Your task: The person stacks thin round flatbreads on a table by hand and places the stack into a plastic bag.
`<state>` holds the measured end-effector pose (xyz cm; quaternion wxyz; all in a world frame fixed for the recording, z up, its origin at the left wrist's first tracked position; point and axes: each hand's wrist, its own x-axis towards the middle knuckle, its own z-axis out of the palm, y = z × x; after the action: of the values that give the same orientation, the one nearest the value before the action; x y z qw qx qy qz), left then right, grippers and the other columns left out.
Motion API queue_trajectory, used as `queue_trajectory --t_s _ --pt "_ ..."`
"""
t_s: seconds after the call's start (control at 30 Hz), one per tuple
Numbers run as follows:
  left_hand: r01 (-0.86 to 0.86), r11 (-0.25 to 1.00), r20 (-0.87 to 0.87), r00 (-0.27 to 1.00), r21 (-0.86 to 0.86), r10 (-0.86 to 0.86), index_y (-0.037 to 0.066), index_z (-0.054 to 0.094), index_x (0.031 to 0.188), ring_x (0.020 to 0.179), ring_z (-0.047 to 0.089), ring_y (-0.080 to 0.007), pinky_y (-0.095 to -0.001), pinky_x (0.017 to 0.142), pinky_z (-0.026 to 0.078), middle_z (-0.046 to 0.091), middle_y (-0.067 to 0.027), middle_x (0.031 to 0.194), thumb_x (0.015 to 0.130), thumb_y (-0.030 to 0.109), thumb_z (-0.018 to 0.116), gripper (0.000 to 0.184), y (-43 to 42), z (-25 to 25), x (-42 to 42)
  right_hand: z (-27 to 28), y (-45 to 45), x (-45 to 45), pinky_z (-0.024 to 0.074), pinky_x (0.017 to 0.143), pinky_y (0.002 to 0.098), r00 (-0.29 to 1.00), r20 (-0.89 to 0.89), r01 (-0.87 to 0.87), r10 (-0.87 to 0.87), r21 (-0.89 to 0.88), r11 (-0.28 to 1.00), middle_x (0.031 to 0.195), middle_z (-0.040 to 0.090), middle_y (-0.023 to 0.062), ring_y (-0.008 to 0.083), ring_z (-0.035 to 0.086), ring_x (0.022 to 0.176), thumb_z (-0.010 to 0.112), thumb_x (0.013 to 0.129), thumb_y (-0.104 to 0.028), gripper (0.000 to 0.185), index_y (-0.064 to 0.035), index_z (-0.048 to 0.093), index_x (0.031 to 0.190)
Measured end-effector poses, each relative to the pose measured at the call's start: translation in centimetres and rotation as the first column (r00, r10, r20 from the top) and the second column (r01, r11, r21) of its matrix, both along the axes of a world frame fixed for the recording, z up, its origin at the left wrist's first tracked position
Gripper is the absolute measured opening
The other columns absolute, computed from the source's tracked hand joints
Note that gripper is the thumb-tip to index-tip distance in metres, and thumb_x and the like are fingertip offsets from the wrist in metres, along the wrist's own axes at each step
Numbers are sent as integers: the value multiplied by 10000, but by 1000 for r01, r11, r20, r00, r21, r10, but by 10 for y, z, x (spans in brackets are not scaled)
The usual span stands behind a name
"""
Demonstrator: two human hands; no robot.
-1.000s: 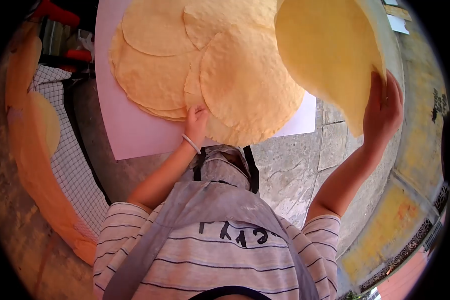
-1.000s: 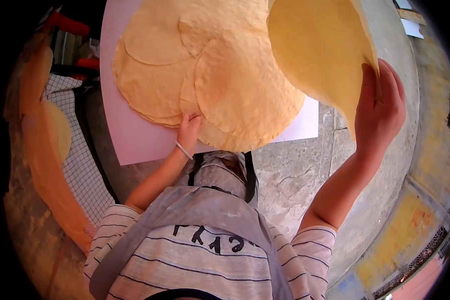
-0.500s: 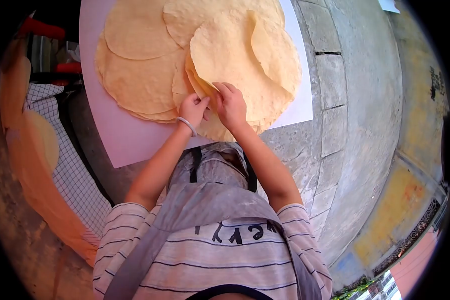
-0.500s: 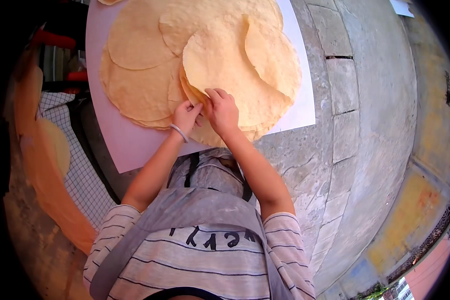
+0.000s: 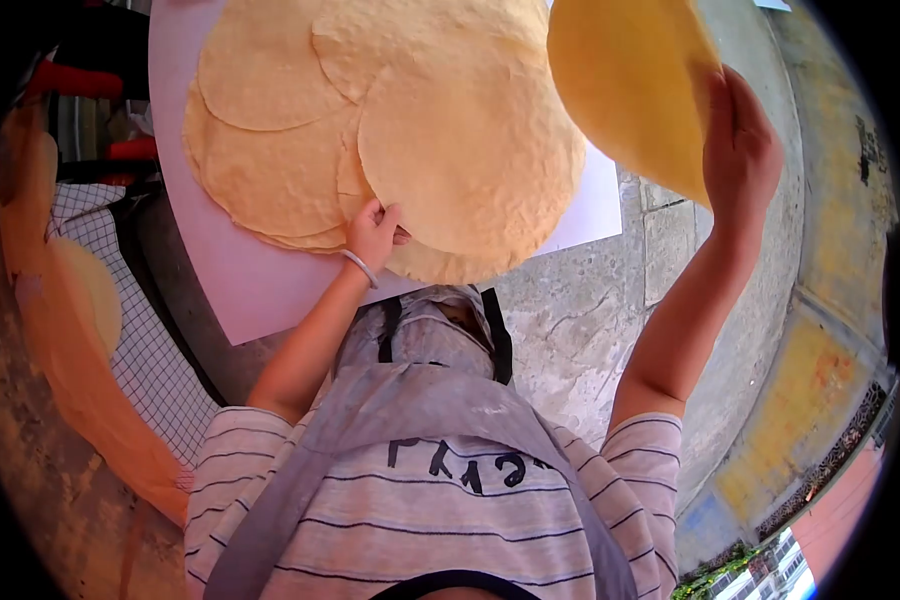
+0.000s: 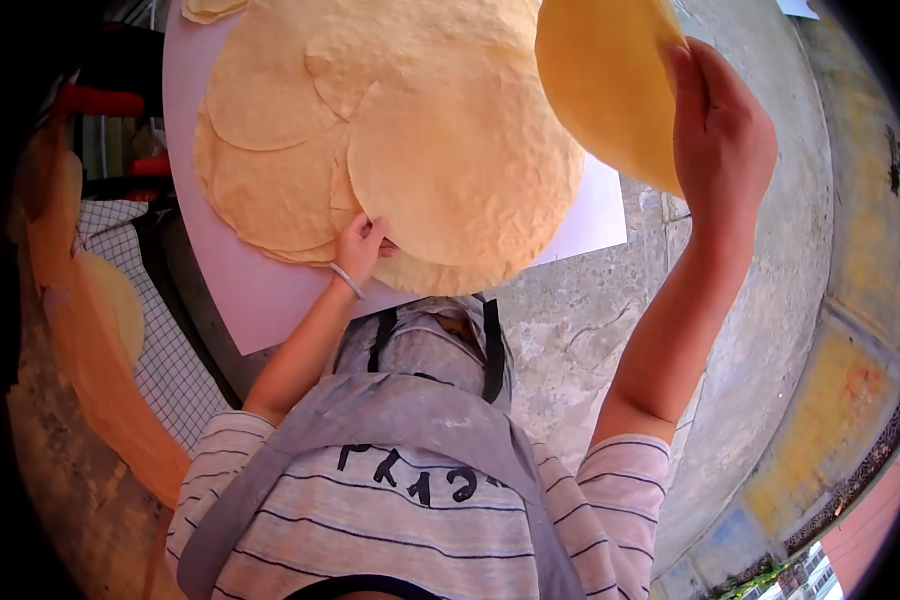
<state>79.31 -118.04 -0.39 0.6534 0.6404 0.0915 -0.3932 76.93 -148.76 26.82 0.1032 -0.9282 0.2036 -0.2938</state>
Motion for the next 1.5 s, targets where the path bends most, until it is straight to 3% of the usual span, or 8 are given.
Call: queue_trajectory --t_s 0.47,0.63,0.73,0.83,1.03,1.2,1.33,1.5 --pt "86 962 234 972 -261 -24 4 501 997 907 574 -146 -279 819 456 598 -83 952 934 116 428 148 -20 52 -3 -193 124 -32 466 686 407 751 -430 -224 502 549 805 814 598 194 361 578 784 549 840 -195 259 -79 539 1072" --pt "-356 851 811 571 385 -128 -11 526 1041 941 551 -151 -278 803 438 585 -101 1034 874 164 546 242 30 14 1 -52 18 -15 467 675 373 965 -255 112 -58 201 973 849 614 185 350 591 798 480 868 -150 200 -68 586 1016" --pt "-283 932 332 922 226 200 -5 504 1056 863 585 -181 -319 740 461 605 -104 980 840 144 578 272 52 -20 2 13 28 -21 447 655 262 992 -129 36 -1 269 963 778 616 86 162 584 697 483 886 -95 162 -38 574 1007" --pt "-62 990 502 865 126 -9 28 460 1086 762 616 -279 -394 664 473 631 -144 877 849 176 551 294 36 -22 4 0 34 -18 429 653 237 983 -108 -75 150 513 855 777 584 51 95 521 704 478 892 -73 150 -4 557 999" --pt "232 456 228 626 859 -746 64 481 1077 742 599 -386 -468 620 460 616 -230 790 856 309 505 331 -5 70 40 -128 45 -30 393 623 215 957 -107 -5 269 923 384 766 508 -9 50 445 696 504 906 -174 173 -2 525 909" --pt "233 809 592 579 540 -561 47 580 924 651 596 -290 -357 598 463 619 -168 723 863 230 520 201 -25 107 42 -133 21 -47 456 673 237 996 -62 66 -64 996 54 876 590 39 91 544 767 501 896 -153 205 18 540 1001" --pt "69 973 395 918 -218 24 -27 593 893 646 547 -48 -229 557 428 608 -12 723 869 154 547 189 9 125 93 -47 -51 -73 459 752 227 981 126 -93 -146 972 215 969 613 45 102 578 855 527 887 -142 217 -11 567 1056" --pt "-55 985 406 906 -166 119 -23 536 1110 872 598 -114 -228 767 469 614 -69 1030 896 158 542 280 194 132 166 52 -49 -71 445 802 219 970 231 -189 -81 917 350 1024 594 45 101 562 928 500 895 -106 267 -2 524 1139"
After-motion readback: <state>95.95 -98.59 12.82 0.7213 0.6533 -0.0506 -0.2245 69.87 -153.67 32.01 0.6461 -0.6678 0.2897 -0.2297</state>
